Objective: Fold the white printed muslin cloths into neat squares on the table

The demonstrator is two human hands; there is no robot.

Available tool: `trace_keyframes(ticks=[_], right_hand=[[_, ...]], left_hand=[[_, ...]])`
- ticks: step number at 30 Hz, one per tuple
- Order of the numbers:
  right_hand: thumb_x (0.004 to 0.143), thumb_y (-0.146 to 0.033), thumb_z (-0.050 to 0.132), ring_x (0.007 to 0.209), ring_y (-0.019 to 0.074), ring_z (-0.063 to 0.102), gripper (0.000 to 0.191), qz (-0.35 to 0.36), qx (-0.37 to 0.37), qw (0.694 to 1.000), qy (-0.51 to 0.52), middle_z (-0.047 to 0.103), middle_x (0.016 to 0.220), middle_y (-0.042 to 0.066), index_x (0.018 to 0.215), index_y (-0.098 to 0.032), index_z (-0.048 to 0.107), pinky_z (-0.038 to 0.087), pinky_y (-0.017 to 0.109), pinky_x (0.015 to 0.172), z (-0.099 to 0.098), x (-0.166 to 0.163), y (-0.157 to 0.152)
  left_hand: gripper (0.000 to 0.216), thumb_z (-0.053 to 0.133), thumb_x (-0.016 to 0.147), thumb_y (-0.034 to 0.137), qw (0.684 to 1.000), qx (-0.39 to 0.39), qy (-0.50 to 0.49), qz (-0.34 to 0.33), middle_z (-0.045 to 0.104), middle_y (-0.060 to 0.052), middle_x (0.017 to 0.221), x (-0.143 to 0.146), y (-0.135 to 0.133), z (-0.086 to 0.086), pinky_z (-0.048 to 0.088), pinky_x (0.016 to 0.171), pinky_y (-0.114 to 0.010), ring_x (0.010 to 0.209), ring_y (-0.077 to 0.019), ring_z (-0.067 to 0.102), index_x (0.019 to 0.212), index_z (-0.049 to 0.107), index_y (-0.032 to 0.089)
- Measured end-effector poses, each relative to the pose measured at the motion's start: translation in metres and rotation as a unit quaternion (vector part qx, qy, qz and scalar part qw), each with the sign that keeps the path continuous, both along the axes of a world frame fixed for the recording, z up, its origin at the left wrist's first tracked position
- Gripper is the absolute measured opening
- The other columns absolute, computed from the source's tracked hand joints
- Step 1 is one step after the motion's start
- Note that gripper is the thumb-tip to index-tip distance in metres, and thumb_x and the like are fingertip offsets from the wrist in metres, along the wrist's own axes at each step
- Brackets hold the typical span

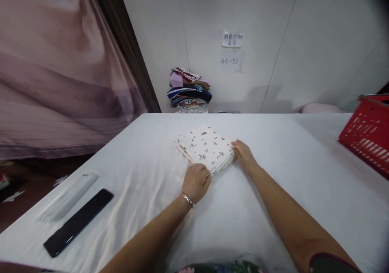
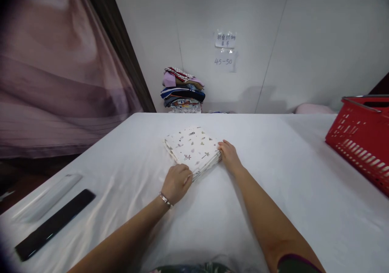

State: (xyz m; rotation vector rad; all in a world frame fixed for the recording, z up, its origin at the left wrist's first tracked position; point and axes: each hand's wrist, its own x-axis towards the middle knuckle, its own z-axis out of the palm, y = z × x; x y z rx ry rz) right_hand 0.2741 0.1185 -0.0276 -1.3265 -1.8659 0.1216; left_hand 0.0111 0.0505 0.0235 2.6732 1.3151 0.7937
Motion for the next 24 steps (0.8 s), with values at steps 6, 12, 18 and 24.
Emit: trace_keyframes(ticks=[6,12,18,24], right_hand=[[0.087,-0.023,0.035,0.124,0.0227,0.038,0.023,0.005,0.003,1.000,-0.011,0.056,0.119,0.006,0.091,-0.021,0.057,0.031,0.046,0.102,-0.002,0.004,-0.003],[0.086,-0.022,0.036,0.124,0.0222,0.039,0.023,0.010,0.010,1.000,0.002,0.057,0.118,0.007,0.093,-0.021,0.058,0.031,0.046,0.102,-0.001,0.002,-0.005],[0.076,-0.016,0.045,0.124,0.0226,0.039,0.023,0.050,-0.006,0.998,-0.032,0.056,0.120,0.007,0.093,-0.020,0.060,0.033,0.045,0.102,0.002,0.006,-0.010],[0.080,-0.020,0.046,0.122,0.0227,0.041,0.031,0.050,-0.005,0.998,-0.045,0.056,0.123,0.005,0.107,-0.022,0.063,0.034,0.045,0.103,0.004,0.012,-0.008]], left_hand=[[0.013,0.048,0.084,0.028,0.998,0.021,0.056,-0.011,0.058,-0.007,0.088,0.001,-0.003,-0.011,0.036,0.072,-0.038,0.083,-0.0205,0.049,0.079,0.058,0.020],[0.007,0.050,0.081,0.022,1.000,0.026,0.015,-0.004,0.060,-0.006,0.094,0.001,0.002,-0.009,0.037,0.080,-0.039,0.093,-0.0215,0.051,0.080,0.056,0.022],[0.007,0.051,0.082,0.025,0.997,0.018,-0.064,0.029,0.063,-0.005,0.094,-0.002,0.003,-0.013,0.035,0.092,-0.040,0.107,-0.0220,0.049,0.078,0.056,0.022],[0.010,0.048,0.084,0.021,0.998,0.064,-0.022,0.015,0.064,-0.003,0.093,-0.005,0.002,-0.012,0.024,0.104,-0.044,0.112,-0.0208,0.048,0.084,0.058,0.024]])
